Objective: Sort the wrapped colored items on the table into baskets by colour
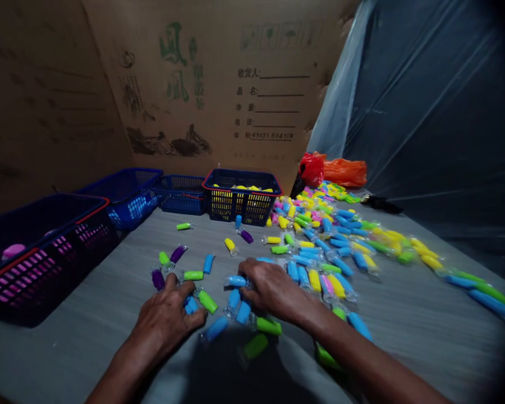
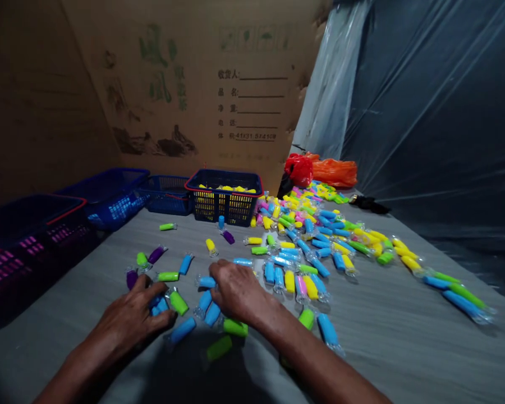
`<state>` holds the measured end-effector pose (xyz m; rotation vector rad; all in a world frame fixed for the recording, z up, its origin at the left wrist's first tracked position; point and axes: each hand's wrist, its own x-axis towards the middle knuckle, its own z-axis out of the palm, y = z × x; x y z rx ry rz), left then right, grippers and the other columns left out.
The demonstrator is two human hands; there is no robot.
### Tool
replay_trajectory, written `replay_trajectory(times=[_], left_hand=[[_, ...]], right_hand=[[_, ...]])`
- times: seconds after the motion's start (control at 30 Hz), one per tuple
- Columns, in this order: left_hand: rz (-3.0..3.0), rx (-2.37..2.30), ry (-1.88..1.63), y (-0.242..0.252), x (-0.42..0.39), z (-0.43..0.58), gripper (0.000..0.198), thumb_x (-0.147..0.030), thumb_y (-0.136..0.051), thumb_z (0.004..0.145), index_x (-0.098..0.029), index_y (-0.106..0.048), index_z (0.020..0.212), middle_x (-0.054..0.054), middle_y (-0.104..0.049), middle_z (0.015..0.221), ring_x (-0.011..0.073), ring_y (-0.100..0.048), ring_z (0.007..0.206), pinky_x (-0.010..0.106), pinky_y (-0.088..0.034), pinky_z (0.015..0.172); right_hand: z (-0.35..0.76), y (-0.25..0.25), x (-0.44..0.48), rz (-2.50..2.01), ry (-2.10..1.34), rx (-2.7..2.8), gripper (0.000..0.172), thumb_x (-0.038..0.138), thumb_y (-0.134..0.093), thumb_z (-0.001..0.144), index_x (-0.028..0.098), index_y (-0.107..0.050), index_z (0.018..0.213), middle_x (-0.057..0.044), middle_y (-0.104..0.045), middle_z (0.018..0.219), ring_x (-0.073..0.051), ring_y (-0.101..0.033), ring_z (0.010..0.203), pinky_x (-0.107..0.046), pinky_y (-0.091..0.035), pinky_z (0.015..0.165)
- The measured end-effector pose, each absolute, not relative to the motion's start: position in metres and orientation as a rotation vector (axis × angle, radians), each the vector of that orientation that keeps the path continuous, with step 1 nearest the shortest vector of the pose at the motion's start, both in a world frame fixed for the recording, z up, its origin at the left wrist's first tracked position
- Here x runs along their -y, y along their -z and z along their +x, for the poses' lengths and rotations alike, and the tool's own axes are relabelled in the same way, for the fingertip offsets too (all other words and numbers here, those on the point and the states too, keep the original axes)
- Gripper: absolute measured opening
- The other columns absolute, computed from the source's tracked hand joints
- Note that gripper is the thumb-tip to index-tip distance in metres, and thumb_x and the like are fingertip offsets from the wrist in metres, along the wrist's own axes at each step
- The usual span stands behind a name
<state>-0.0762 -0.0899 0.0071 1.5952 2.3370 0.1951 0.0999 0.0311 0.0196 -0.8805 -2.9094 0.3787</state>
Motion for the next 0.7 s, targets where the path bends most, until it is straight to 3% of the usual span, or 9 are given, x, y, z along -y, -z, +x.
replay_trajectory(times=[0.17, 0.3, 0.4, 0.57, 0.7], left_hand=[[1.643, -2.334, -0.243, 0.001, 0.093, -0.072, 0.041, -0.052, -0.039, 0.079, -0.025, -0.057, 0.106, 0.01, -0.047, 0.107, 0.0262, -0.057, 0.086, 0.038, -0.043, 0.075], [1.641, -2.288, -0.228, 0.003, 0.097, -0.073, 0.063, -0.07, -0.042, 0.072, -0.024, -0.053, 0.114, 0.013, -0.042, 0.118, 0.0308, -0.054, 0.095, 0.041, -0.043, 0.077], [1.654, -2.252, -0.254, 0.004, 0.1, -0.076, 0.067, -0.074, -0.044, 0.068, -0.025, -0.054, 0.112, 0.011, -0.044, 0.114, 0.0299, -0.054, 0.094, 0.041, -0.043, 0.078], [1.633, -2.176, -0.353, 0.004, 0.106, -0.083, 0.07, -0.07, -0.055, 0.064, -0.029, -0.05, 0.12, 0.008, -0.043, 0.116, 0.0284, -0.053, 0.097, 0.041, -0.044, 0.082], [1.644, -2.072, -0.443, 0.006, 0.111, -0.091, 0.071, -0.057, -0.067, 0.061, -0.029, -0.047, 0.124, 0.007, -0.04, 0.124, 0.0275, -0.051, 0.104, 0.039, -0.043, 0.088]], right_hand=[[0.091, -0.021, -0.027, -0.98, -0.237, 2.992, 0.009, 0.016, -0.052, 0.081, 0.015, -0.058, 0.088, -0.009, -0.065, 0.092, -0.023, -0.06, 0.085, -0.028, -0.03, 0.059], [0.092, -0.016, -0.032, -1.003, -0.268, 2.992, 0.011, 0.017, -0.053, 0.079, 0.016, -0.059, 0.088, -0.009, -0.066, 0.088, -0.023, -0.061, 0.084, -0.027, -0.028, 0.057], [0.095, -0.01, -0.036, -1.018, -0.31, 2.966, 0.014, 0.015, -0.054, 0.078, 0.016, -0.059, 0.09, -0.009, -0.066, 0.089, -0.023, -0.06, 0.084, -0.027, -0.027, 0.057], [0.098, -0.001, -0.041, -1.026, -0.463, 2.854, 0.012, 0.014, -0.053, 0.077, 0.016, -0.058, 0.088, -0.007, -0.064, 0.085, -0.021, -0.058, 0.08, -0.026, -0.028, 0.058], [0.105, -0.003, -0.044, -0.968, -0.669, 2.686, 0.008, 0.018, -0.053, 0.079, 0.017, -0.057, 0.086, -0.004, -0.062, 0.083, -0.018, -0.056, 0.075, -0.024, -0.032, 0.06]])
